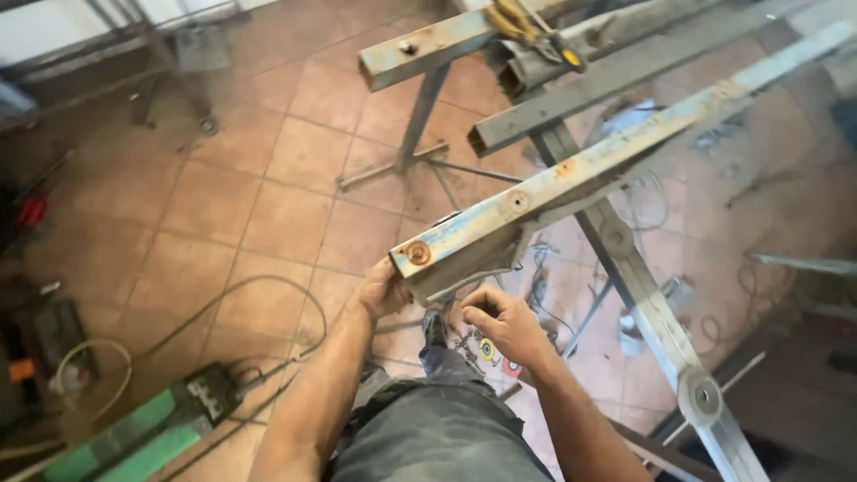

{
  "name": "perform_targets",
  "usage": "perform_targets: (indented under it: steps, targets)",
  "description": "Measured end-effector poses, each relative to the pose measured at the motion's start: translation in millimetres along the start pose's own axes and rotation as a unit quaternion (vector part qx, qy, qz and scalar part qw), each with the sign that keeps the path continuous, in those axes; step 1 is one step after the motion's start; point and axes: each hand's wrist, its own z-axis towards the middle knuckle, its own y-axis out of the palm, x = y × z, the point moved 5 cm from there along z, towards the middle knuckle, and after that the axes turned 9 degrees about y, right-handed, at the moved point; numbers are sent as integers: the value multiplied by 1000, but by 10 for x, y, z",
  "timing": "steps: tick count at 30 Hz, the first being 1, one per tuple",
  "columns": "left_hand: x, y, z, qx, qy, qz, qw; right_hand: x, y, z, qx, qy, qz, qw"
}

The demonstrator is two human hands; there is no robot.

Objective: Assembling and adjusting metal frame components using hand tools

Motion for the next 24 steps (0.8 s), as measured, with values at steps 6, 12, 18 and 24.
perform_targets:
  steps: [6,12,18,24]
  targets:
    - [138,411,-45,-74,-49,78,993,-136,-210,-27,52,5,14,999]
    - [261,49,188,-45,-37,158,986,-391,-821,303,145,-27,-46,988]
    - [561,-33,254,15,-2,358,934,-686,-1850,1442,270,-131,-158,941]
    - [998,124,341,143,119,461,868,-1140,-2415,2779,364,-218,-303,854]
